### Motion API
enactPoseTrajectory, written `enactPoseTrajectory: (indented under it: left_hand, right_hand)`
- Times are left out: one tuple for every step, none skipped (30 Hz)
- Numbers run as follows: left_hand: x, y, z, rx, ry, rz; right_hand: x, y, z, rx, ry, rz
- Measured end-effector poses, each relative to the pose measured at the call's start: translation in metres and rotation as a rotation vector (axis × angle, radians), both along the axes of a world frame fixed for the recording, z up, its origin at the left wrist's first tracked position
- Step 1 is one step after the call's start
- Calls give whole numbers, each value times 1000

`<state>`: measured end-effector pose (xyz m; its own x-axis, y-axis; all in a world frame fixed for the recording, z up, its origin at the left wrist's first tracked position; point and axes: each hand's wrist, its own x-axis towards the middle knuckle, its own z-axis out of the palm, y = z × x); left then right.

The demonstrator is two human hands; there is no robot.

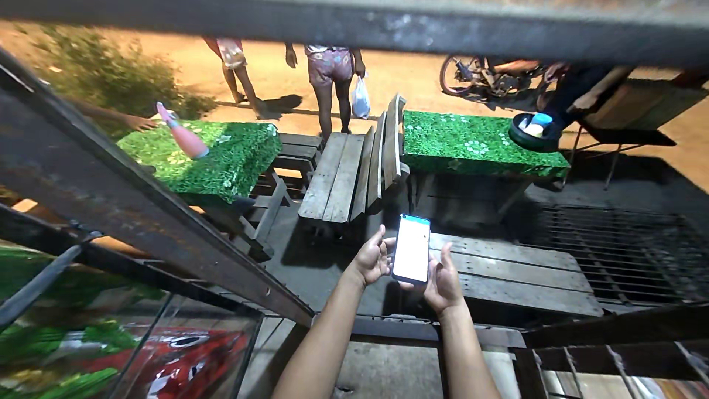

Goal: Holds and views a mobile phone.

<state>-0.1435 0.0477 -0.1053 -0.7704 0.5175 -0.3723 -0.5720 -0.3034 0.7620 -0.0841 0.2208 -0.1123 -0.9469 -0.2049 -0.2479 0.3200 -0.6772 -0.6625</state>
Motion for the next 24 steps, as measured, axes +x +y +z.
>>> enactPoseTrajectory:
  left_hand:
    - [0,0,1,-1,8,-7]
    - [1,1,1,2,15,-10]
    - [1,1,1,7,23,-10]
    - [1,1,0,19,26,-13]
    - [1,2,0,29,25,-14]
    - [1,2,0,36,24,-13]
    - [2,2,0,42,21,-13]
    - [2,2,0,41,19,-11]
    - [3,2,1,32,21,-11]
    - [3,2,2,19,21,-16]
    - [3,2,2,10,19,-22]
    - [3,1,2,7,17,-31]
    - [3,1,2,6,18,-42]
    - [3,1,3,6,23,-56]
    - [3,1,2,5,33,-67]
    - [3,1,2,5,48,-73]
    - [3,1,1,4,65,-79]
    - [3,2,0,0,81,-81]
    - [3,2,-1,-6,94,-82]
    - [3,2,-1,-10,102,-83]
    - [3,2,-1,-13,105,-82]
    - [3,2,-1,-19,106,-80]
    - [3,2,-1,-25,105,-79]
    - [4,2,0,-29,102,-79]
  right_hand:
    - [0,0,0,8,-1,-4]
    - [0,0,0,19,-2,-2]
    - [0,0,0,26,-2,0]
    - [-1,0,0,31,-2,0]
    - [0,0,1,34,-2,-1]
    - [0,-1,1,39,-2,-3]
    - [0,-1,1,50,-6,-5]
    - [0,-1,2,65,-10,-7]
    - [0,-2,3,81,-14,-11]
    - [0,-2,2,86,-12,-11]
    - [0,-2,1,86,-9,-9]
    - [-1,-2,1,81,-5,-6]
    - [-1,-1,0,79,-4,-2]
    - [-1,-1,0,80,-4,1]
    - [-1,-1,0,81,-1,3]
    - [-1,-1,0,81,7,11]
    - [-1,-1,0,86,13,15]
    - [-1,-1,0,95,12,12]
    - [-1,-1,0,104,11,11]
    - [-1,-1,-1,109,8,11]
    - [-1,-1,-1,113,7,13]
    - [-1,-1,-1,116,5,14]
    - [-1,-1,0,120,4,15]
    - [-1,-2,0,124,0,14]
